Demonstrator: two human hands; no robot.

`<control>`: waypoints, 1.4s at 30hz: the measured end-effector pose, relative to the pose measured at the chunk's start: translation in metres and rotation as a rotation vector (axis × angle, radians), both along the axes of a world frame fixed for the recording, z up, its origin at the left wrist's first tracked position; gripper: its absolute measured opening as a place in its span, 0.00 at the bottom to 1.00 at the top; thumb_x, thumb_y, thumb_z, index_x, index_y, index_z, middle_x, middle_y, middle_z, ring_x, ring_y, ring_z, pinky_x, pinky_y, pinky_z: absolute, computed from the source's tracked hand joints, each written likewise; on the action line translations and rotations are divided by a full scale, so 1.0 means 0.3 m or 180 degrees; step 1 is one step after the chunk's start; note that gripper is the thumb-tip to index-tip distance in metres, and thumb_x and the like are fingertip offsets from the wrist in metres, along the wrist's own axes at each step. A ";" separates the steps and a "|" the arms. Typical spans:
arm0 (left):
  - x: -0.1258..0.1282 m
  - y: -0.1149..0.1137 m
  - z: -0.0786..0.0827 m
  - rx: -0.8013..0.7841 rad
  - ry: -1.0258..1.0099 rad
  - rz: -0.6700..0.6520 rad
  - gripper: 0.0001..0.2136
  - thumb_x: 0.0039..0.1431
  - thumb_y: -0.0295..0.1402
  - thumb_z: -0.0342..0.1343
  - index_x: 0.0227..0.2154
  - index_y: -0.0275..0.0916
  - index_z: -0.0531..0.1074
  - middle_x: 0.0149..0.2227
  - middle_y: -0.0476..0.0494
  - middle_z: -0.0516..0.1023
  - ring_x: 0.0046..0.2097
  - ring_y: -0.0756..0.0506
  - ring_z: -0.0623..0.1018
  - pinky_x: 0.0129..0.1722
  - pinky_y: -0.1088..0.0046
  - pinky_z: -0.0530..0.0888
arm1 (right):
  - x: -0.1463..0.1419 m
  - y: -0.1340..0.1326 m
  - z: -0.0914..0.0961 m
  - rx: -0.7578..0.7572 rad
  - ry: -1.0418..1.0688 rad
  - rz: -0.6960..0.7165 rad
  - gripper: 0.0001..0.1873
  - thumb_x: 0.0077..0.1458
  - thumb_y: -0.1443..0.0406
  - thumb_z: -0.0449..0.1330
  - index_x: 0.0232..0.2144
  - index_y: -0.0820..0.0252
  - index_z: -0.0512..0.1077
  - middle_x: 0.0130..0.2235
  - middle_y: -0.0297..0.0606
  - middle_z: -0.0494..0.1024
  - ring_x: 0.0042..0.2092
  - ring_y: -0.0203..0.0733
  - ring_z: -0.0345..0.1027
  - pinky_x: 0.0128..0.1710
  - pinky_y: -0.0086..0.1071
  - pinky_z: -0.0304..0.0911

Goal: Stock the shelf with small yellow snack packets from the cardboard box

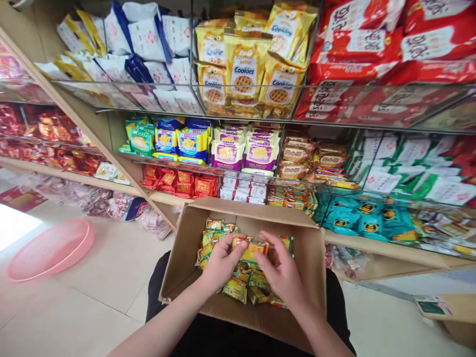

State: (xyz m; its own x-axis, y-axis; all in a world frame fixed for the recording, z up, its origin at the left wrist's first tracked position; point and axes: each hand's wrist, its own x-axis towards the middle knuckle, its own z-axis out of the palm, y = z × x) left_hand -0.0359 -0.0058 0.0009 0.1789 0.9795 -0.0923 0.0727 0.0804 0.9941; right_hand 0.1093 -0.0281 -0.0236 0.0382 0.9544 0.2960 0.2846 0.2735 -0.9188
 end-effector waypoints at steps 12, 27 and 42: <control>0.043 -0.011 0.010 -0.0022 0.0592 0.0448 0.21 0.54 0.49 0.42 0.21 0.36 0.64 0.17 0.52 0.62 0.21 0.53 0.67 0.19 0.79 0.64 | -0.016 -0.007 0.023 -0.0276 -0.0283 -0.1155 0.21 0.57 0.54 0.43 0.19 0.60 0.59 0.18 0.31 0.61 0.22 0.33 0.55 0.23 0.26 0.51; 0.051 -0.030 0.016 -0.0046 0.0806 0.0240 0.20 0.54 0.50 0.40 0.18 0.38 0.59 0.15 0.55 0.56 0.16 0.55 0.62 0.14 0.80 0.64 | 0.022 -0.040 0.001 -0.0977 0.0693 -0.0541 0.18 0.55 0.53 0.46 0.25 0.60 0.63 0.24 0.33 0.66 0.26 0.33 0.60 0.24 0.25 0.58; -0.006 0.373 0.120 0.1741 0.3732 -0.1189 0.21 0.59 0.43 0.36 0.35 0.37 0.71 0.35 0.40 0.75 0.40 0.43 0.72 0.41 0.65 0.66 | 0.520 0.155 -0.085 -0.0616 0.0970 -0.2311 0.25 0.36 0.54 0.63 0.37 0.63 0.67 0.35 0.39 0.73 0.31 0.36 0.66 0.28 0.29 0.62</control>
